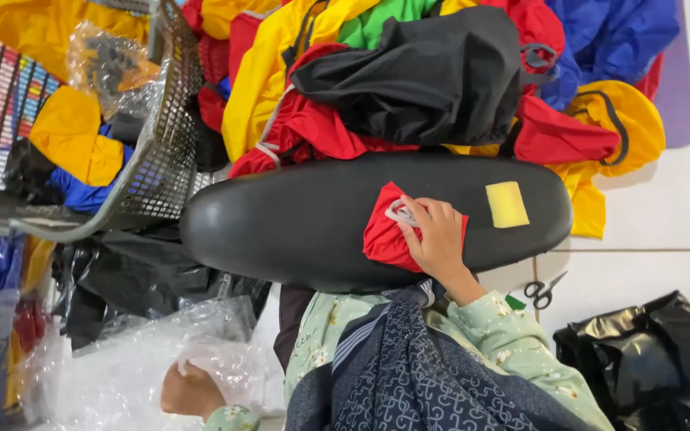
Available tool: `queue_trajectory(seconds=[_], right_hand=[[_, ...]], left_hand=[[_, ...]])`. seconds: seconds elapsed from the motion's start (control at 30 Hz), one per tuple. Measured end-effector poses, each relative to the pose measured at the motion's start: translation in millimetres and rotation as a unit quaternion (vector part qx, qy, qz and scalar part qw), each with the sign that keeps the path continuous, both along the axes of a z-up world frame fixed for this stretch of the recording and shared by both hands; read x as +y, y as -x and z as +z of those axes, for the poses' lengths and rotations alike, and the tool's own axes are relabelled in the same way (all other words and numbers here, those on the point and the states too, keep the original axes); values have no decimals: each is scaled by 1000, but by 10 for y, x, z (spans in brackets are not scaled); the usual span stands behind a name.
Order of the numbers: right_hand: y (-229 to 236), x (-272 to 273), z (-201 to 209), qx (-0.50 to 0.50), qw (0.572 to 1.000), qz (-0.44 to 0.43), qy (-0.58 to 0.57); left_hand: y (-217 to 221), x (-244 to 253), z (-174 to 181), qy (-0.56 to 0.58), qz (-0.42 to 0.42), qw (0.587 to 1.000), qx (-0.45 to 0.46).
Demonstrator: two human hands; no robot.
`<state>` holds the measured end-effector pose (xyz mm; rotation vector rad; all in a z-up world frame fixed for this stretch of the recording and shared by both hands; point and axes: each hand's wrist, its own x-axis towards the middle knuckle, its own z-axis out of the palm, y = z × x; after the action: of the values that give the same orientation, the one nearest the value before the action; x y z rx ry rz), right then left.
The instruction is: Folding fabric covers, placing them into plastic bags, and trimming loose threads with scissors.
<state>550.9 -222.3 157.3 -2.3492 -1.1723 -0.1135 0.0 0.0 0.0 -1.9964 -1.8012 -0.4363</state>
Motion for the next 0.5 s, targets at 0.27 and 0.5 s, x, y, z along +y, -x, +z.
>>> queue_trajectory(seconds=[0.27, 0.5], right_hand=[[0, -26, -27, 15, 1000, -9, 6], [-15, -17, -36, -3, 1000, -2, -1]], left_hand=[[1019, 862, -46, 261, 53, 960, -85], [584, 906, 2080, -40, -446, 892, 56]])
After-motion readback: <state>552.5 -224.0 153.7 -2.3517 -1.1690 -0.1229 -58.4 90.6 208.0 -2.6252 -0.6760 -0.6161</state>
